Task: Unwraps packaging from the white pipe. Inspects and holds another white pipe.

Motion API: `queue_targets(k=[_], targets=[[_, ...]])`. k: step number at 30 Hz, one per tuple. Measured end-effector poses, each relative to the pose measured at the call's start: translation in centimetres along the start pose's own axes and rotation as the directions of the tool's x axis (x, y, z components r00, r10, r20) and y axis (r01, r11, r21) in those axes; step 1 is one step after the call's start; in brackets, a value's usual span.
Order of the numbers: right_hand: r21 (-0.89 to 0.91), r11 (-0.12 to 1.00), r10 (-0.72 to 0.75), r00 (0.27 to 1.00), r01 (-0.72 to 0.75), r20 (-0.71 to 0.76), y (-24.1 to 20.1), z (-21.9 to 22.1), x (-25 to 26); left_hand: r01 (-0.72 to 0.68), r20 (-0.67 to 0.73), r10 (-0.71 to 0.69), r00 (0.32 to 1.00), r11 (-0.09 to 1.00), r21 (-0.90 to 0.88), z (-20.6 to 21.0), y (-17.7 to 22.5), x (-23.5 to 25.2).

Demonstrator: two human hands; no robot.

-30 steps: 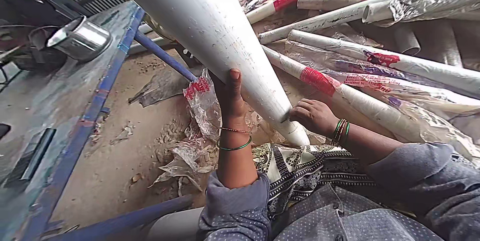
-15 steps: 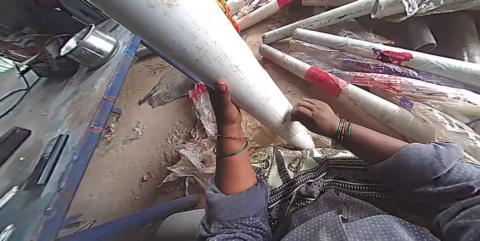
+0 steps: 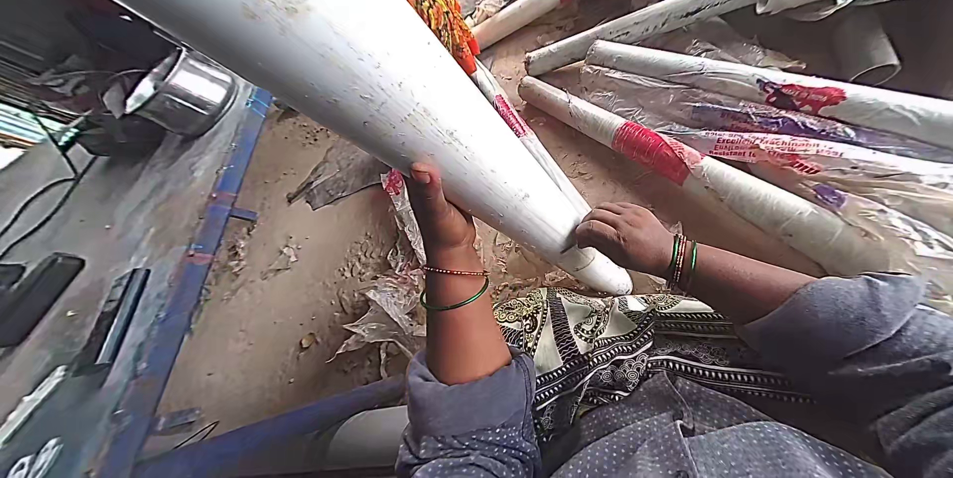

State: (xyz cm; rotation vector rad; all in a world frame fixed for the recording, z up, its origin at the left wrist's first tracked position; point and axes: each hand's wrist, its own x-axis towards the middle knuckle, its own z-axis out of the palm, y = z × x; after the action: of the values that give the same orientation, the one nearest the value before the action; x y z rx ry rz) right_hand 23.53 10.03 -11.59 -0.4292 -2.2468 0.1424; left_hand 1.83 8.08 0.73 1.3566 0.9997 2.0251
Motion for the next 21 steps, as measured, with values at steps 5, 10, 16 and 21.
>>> queue_targets(k=[5, 10, 16, 21], targets=[[0.047, 0.998, -0.026, 0.982, 0.036, -0.188, -0.9, -2.7, 5.6, -0.039, 0.021, 0.038, 0.999, 0.999, 0.013, 0.2, 0.0, 0.1], [0.011, 0.998, -0.053, 0.978, 0.057, -0.202, -0.1, -2.5, 5.8, -0.037, 0.063, 0.034, 0.997, 0.998, 0.048, 0.3, 0.6, -0.5], [0.018, 1.000, -0.012, 1.000, 0.011, 0.013, 0.3, -0.2, -0.4, -0.042, 0.071, 0.042, 0.997, 0.999, -0.011, -0.2, 0.3, -0.6], [0.073, 0.995, -0.039, 0.961, 0.062, -0.275, -1.2, -4.8, 8.4, -0.035, 0.079, 0.036, 0.996, 0.999, -0.008, 0.0, 0.2, -0.5]])
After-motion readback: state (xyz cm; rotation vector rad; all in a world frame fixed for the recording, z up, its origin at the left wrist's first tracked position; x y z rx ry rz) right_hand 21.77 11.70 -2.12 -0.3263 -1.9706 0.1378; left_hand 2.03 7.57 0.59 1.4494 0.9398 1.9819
